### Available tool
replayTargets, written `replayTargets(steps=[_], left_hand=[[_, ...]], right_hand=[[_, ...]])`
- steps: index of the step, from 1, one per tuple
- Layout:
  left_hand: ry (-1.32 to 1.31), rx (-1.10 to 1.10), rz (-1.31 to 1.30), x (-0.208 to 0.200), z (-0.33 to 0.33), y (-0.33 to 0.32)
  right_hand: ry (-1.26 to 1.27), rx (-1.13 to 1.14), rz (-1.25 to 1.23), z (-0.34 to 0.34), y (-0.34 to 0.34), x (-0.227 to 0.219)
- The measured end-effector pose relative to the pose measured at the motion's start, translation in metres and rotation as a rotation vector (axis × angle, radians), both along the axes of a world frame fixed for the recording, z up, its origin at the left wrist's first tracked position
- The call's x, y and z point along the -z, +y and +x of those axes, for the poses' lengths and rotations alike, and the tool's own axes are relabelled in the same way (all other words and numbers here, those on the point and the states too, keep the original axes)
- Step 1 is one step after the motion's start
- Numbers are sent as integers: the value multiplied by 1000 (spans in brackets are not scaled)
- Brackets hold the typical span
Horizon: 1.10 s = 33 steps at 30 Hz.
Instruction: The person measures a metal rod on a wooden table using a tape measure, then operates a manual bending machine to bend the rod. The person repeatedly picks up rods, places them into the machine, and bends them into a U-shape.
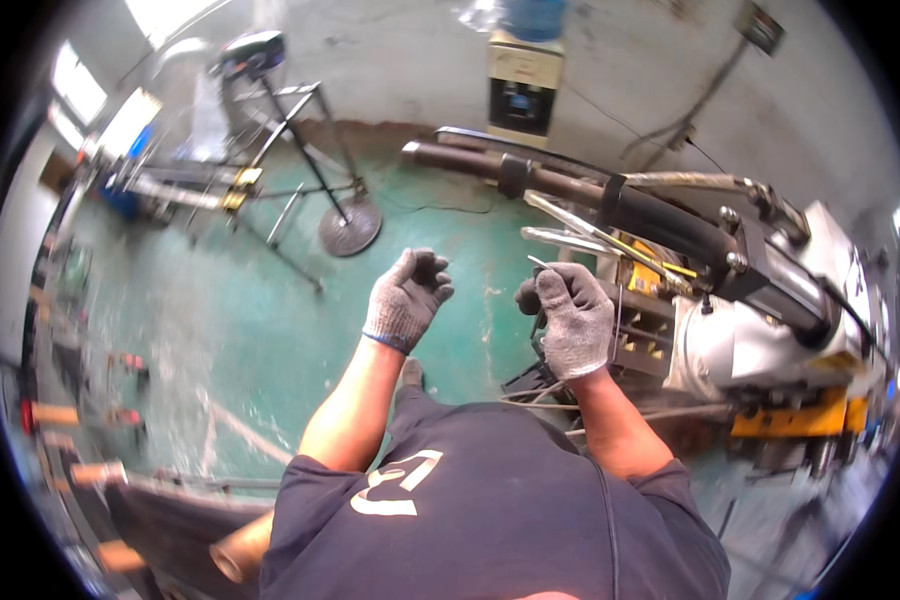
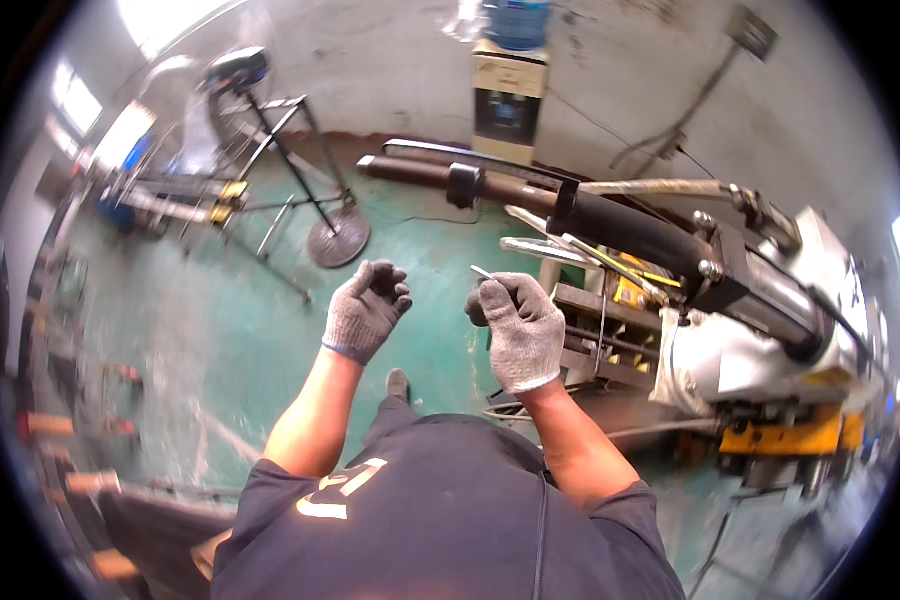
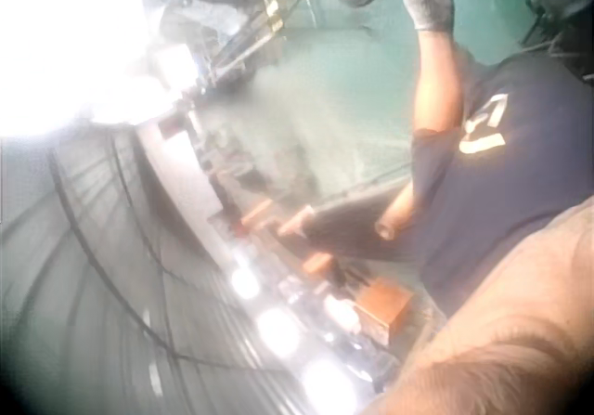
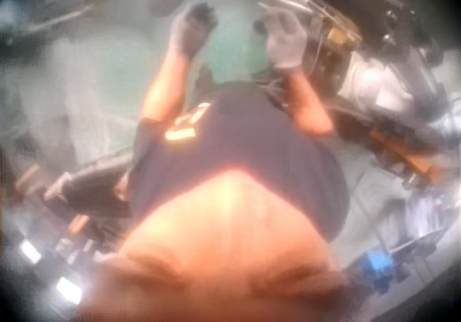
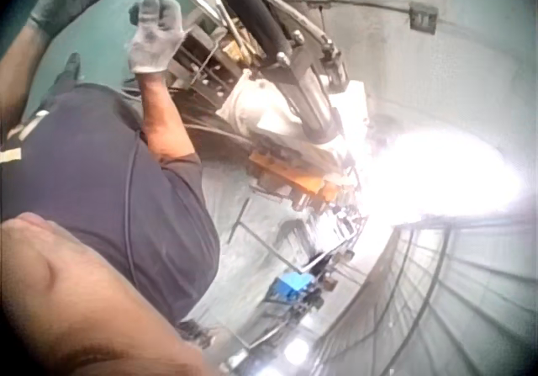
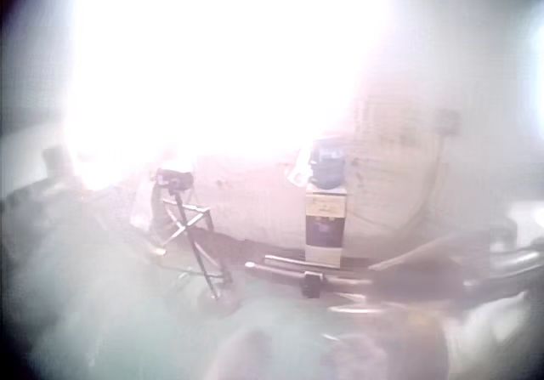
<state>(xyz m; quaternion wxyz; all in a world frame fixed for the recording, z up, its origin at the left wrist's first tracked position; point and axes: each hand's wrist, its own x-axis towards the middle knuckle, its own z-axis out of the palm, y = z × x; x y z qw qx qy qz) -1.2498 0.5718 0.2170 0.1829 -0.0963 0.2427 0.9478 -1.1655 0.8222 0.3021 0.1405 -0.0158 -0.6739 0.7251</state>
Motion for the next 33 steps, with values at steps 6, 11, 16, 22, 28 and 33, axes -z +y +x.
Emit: replayTargets(steps=[6,11,16,22,28,33], left_hand=[[57,416,47,-31,-135,15],[1288,488,-842,-60,-178,53],[707,883,-63,-52,-203,75],[531,1087,13,-62,-218,97],[832,1252,-95,-92,-234,105],[861,1348,-42,-106,-240,103]], right_hand=[[-12,279,-186,-42,-51,-5],[28,402,-209,-61,-80,5],[58,507,-179,-77,-97,10],[-2,625,-191,-85,-115,-3],[-6,794,-425,-98,-142,-9],[11,975,-538,-110,-160,-7]])
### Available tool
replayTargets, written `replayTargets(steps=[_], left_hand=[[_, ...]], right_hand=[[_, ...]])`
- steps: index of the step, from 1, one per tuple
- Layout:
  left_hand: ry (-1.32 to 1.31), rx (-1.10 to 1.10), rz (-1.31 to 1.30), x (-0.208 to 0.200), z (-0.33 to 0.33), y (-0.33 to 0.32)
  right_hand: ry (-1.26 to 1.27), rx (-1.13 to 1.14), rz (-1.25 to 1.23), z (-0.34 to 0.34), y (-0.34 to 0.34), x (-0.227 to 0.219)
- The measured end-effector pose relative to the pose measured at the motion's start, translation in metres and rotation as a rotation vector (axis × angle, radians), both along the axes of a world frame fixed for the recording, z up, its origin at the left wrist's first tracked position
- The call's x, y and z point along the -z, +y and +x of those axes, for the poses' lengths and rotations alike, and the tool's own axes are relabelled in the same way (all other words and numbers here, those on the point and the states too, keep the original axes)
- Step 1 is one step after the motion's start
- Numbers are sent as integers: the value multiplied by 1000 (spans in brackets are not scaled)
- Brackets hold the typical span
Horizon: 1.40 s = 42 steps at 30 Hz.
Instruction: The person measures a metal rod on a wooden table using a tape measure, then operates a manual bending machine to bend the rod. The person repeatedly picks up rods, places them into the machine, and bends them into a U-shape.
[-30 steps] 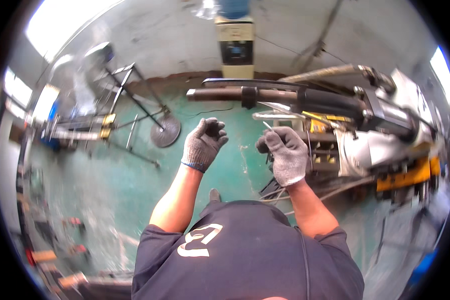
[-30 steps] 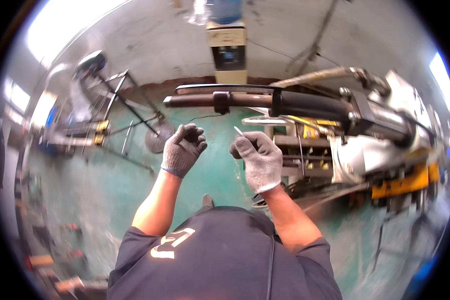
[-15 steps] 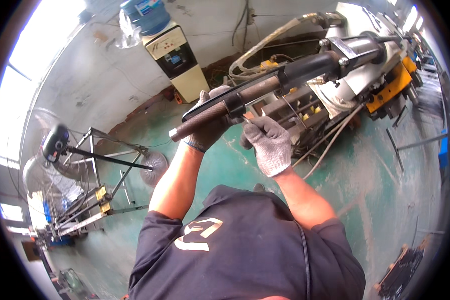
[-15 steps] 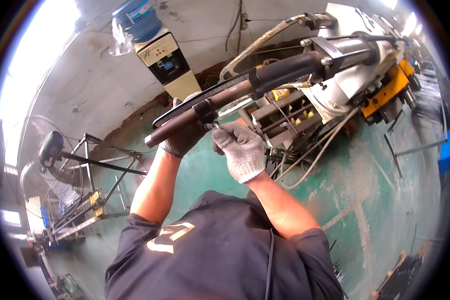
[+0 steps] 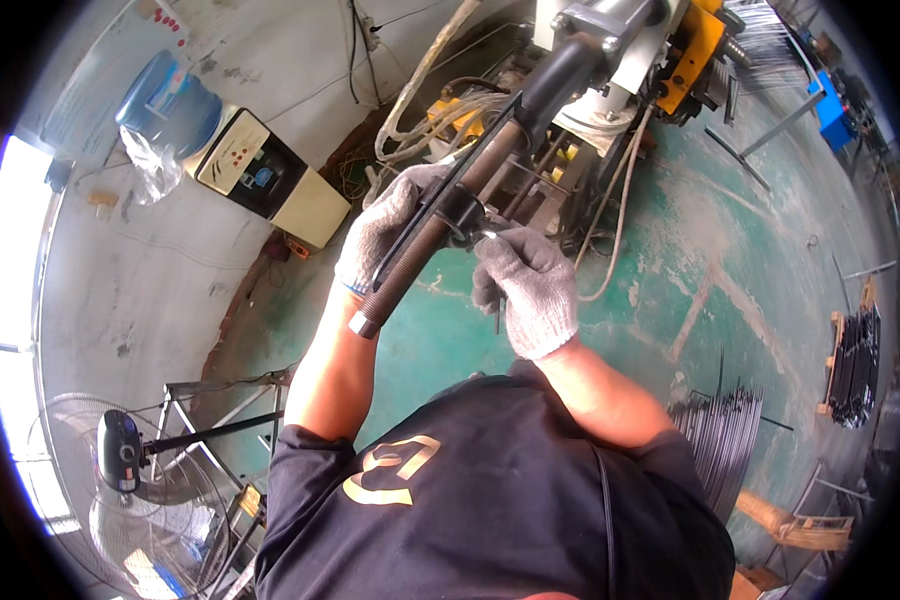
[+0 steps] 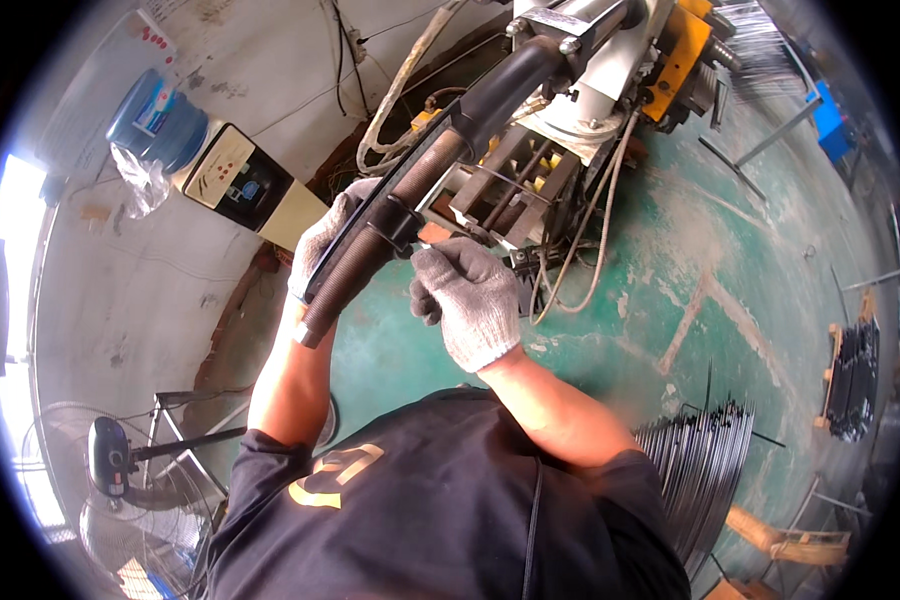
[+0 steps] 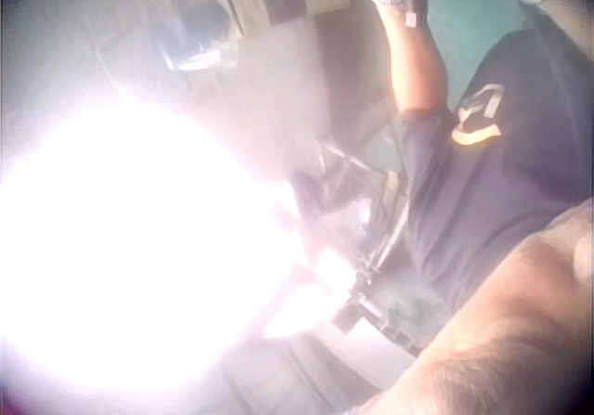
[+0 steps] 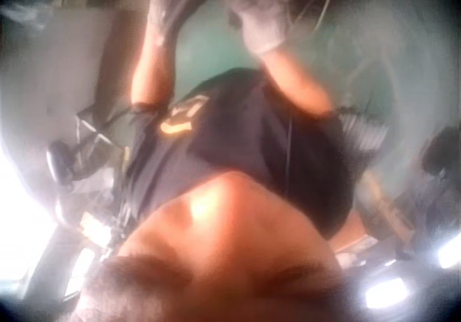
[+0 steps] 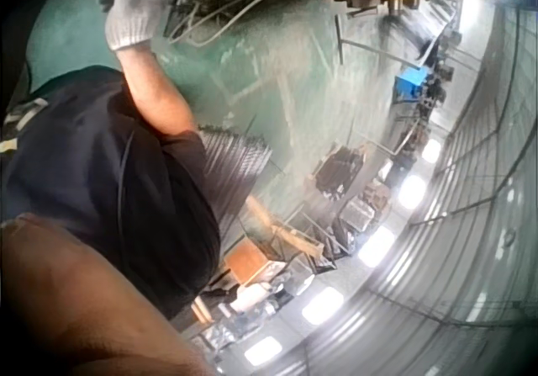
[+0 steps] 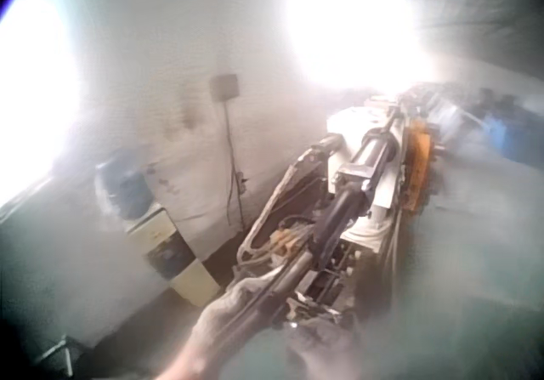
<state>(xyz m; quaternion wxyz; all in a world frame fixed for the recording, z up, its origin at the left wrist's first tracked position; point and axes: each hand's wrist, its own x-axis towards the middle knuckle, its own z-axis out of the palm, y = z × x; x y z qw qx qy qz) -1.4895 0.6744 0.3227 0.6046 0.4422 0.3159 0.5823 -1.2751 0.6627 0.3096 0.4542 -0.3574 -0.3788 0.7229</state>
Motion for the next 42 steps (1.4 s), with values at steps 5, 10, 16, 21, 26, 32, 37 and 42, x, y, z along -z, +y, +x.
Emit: replayTargets(steps=[5,10,16,21,26,32,37,42], left_hand=[[-93,92,-84,-2,-7,2],[-19,-14,-175,-24,5,-13],[79,-76,-202,-18,6,-19],[264,-87,-227,-38,14,-15],[-74,29,-325,-31,5,-12],[-22,-12,-317,-36,11,-16],[167,-48,-309,-41,13,-14],[83,-16,-343,-39,7,-13]], right_hand=[[133,45,-62,-8,-5,4],[269,-3,-178,-15,-11,-7],[248,-44,-169,-12,-9,-9],[211,-164,-149,-2,-4,-5],[-62,-230,-51,0,-24,-1],[-417,-316,287,5,-20,4],[-619,-457,342,15,-6,-4],[-583,-563,334,22,4,-11]])
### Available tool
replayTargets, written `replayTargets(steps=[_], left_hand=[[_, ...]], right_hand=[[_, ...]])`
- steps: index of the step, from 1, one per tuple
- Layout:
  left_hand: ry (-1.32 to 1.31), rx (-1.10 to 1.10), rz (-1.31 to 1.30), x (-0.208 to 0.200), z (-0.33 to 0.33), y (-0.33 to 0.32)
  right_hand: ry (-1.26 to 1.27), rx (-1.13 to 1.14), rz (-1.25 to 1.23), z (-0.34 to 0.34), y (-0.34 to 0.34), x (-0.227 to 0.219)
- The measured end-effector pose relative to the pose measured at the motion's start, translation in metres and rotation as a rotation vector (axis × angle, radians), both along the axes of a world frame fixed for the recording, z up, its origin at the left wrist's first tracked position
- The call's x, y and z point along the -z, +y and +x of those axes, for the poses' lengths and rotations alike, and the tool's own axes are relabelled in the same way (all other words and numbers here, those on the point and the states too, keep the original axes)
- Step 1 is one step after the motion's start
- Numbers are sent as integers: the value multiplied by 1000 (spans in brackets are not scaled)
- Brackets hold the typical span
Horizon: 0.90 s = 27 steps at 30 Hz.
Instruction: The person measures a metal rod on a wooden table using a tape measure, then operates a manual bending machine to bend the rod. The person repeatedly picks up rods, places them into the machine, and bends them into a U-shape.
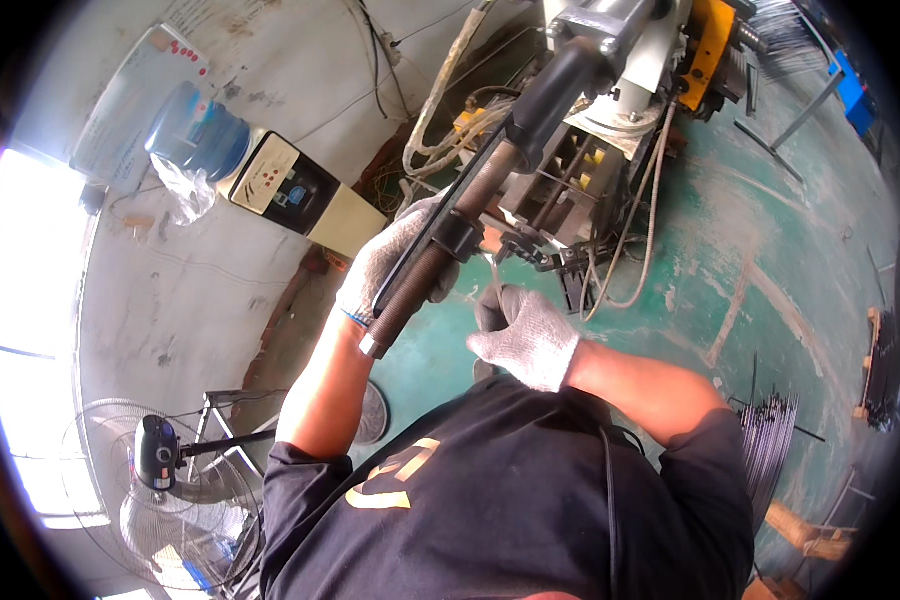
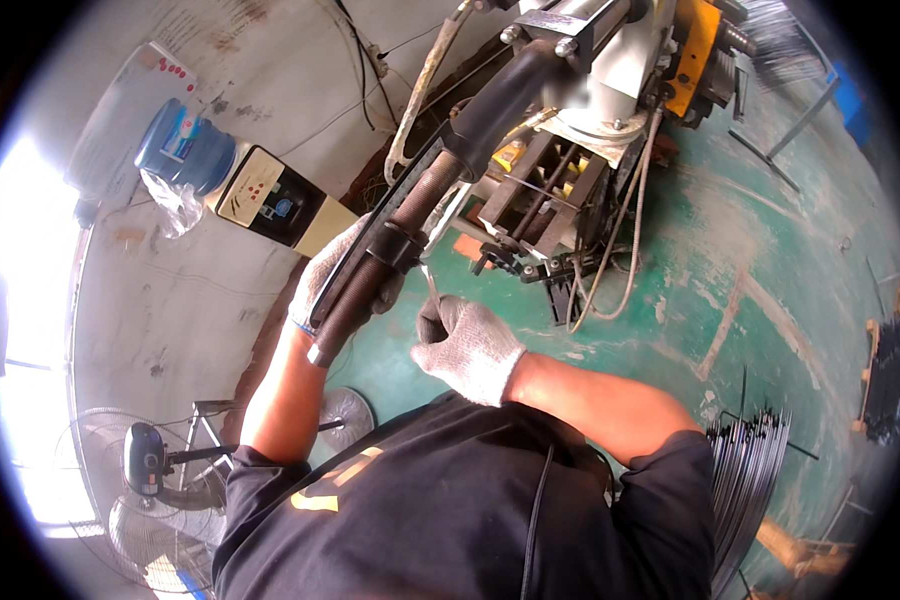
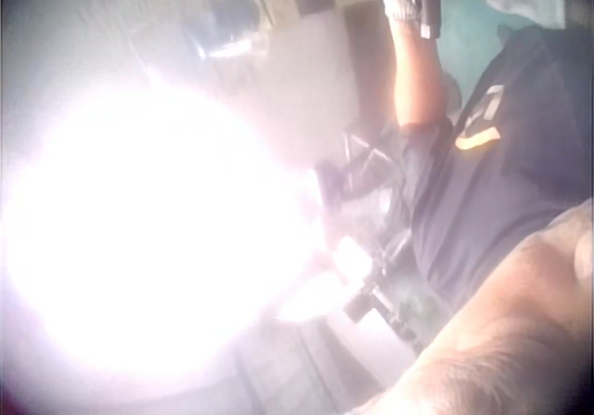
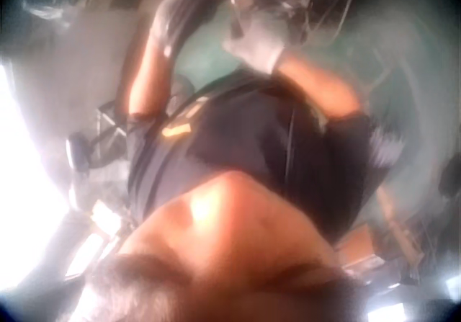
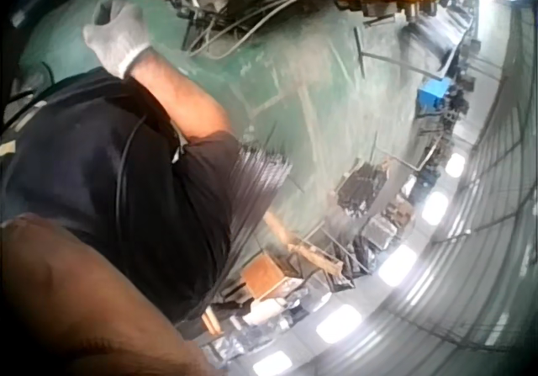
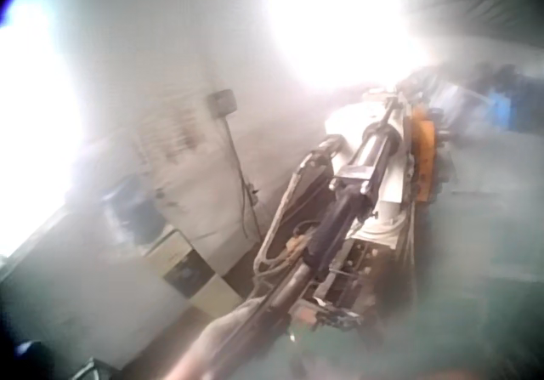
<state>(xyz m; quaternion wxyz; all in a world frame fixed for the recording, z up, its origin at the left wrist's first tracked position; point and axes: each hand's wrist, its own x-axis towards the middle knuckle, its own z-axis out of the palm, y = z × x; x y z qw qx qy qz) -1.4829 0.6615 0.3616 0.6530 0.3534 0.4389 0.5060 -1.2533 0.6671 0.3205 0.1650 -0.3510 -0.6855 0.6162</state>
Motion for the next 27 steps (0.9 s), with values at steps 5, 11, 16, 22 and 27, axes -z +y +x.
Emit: replayTargets(steps=[5,11,16,22,27], left_hand=[[-125,14,-92,6,-9,9],[-203,103,-114,7,-16,13],[-197,13,-280,7,-16,11],[-128,66,-85,12,-14,7],[-134,47,-230,12,-17,15]], right_hand=[[31,-92,97,11,17,20],[-291,-478,396,33,90,-24],[-519,-796,990,24,139,-101],[-354,-497,1199,37,125,-77],[-68,-139,1243,35,97,-48]])
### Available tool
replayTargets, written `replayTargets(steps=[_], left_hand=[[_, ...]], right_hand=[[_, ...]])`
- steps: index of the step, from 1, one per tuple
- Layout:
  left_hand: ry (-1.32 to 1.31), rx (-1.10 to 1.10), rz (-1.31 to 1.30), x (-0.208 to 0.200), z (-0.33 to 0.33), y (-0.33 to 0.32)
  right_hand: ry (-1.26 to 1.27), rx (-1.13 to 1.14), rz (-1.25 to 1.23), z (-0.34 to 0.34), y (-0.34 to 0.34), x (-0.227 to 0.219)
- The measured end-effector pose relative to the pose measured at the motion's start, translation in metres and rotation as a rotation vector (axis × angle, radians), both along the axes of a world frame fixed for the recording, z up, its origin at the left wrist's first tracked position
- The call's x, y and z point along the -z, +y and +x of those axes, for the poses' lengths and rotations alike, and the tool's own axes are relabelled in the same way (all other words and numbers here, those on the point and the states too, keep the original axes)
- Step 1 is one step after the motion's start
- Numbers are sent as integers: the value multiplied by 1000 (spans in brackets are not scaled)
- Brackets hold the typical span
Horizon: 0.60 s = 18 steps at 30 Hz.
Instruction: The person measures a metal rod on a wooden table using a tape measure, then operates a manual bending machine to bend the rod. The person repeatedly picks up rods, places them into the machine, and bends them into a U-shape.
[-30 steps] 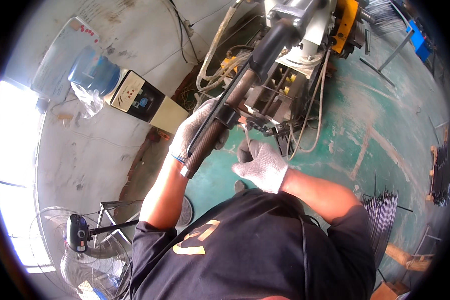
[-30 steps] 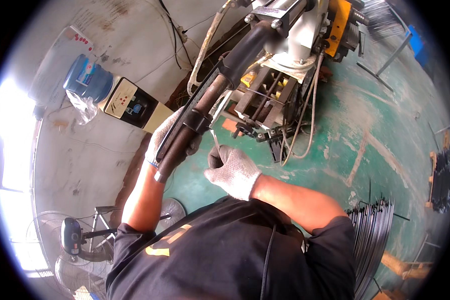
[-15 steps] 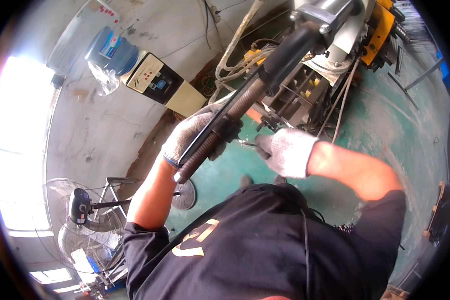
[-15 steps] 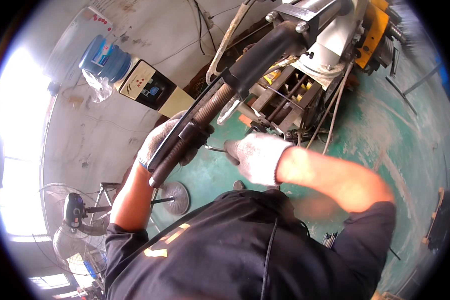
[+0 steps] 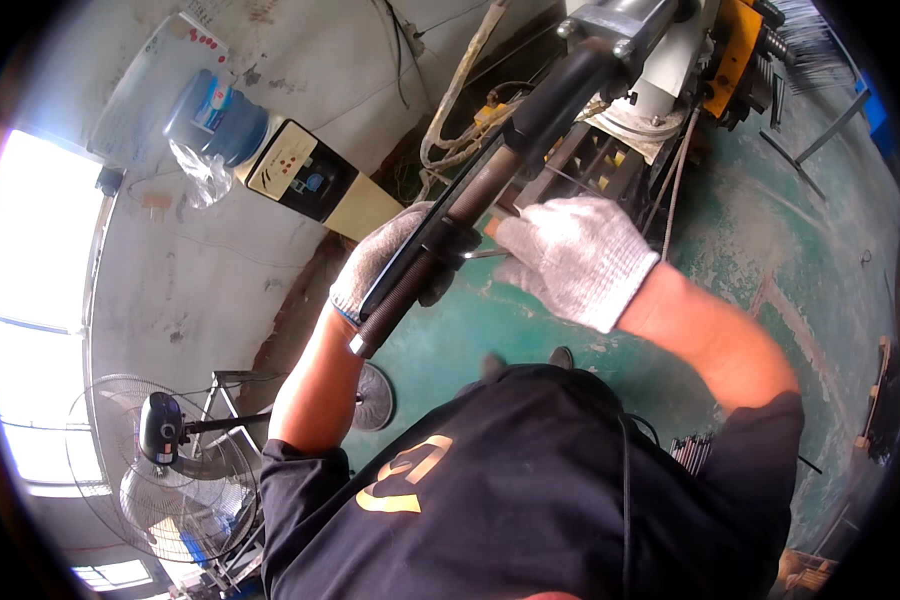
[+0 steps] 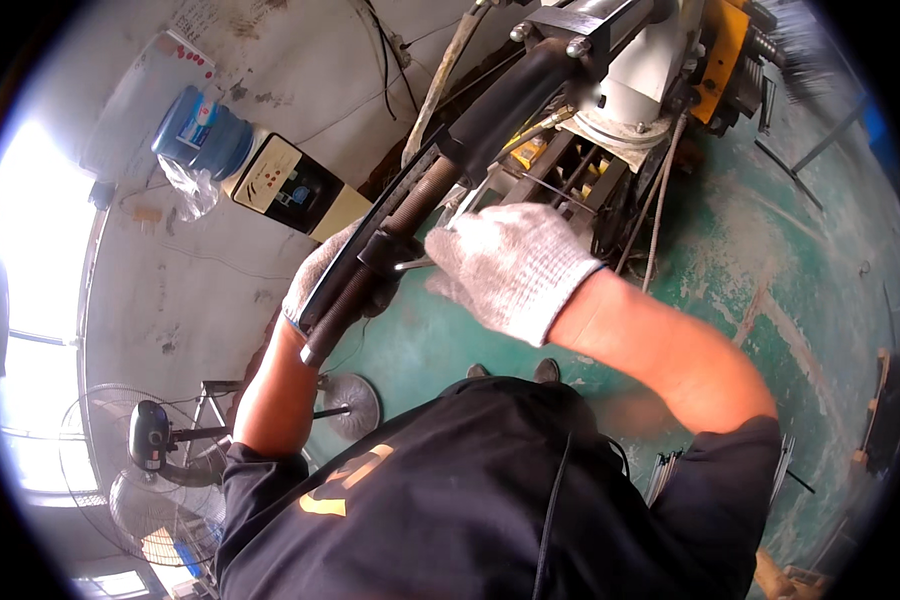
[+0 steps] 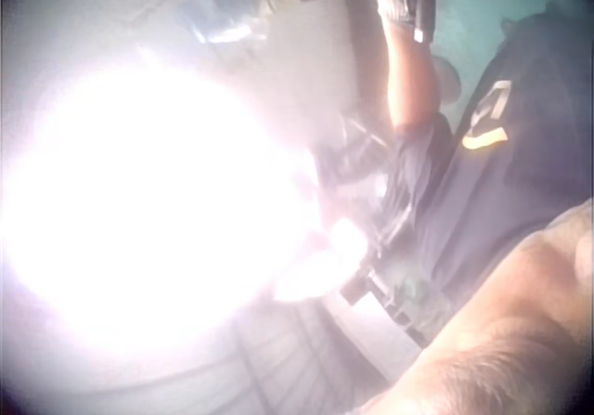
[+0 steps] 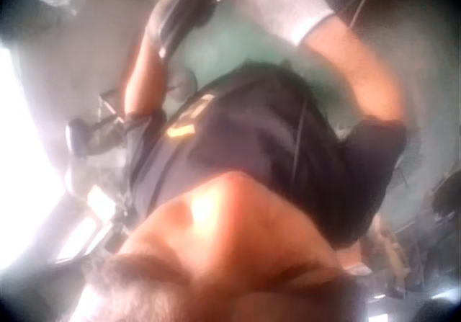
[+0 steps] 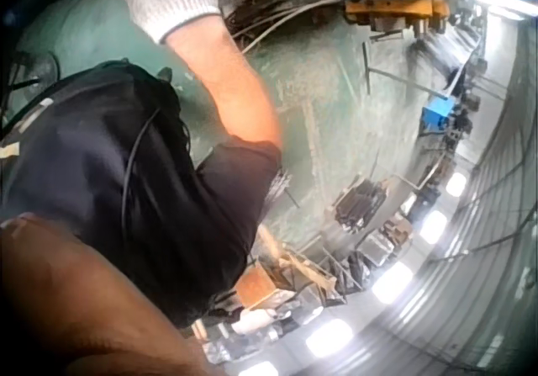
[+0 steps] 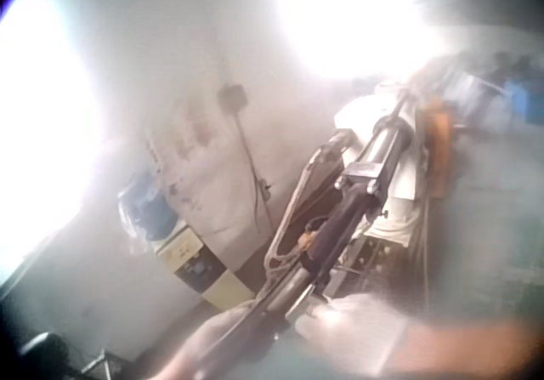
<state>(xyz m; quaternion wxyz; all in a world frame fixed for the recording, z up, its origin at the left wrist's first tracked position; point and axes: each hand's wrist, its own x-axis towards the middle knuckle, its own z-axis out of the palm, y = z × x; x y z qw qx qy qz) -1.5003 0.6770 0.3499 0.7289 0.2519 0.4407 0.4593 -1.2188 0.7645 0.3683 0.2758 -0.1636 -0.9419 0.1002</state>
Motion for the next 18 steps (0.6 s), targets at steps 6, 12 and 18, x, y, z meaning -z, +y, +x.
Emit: replayTargets(steps=[6,12,18], left_hand=[[129,-12,162,-10,11,-7],[124,-7,117,-17,14,-6],[141,-21,53,-23,15,-5]], right_hand=[[263,54,105,-24,-17,14],[724,77,-754,-14,-21,14],[807,231,-1281,-42,-62,88]])
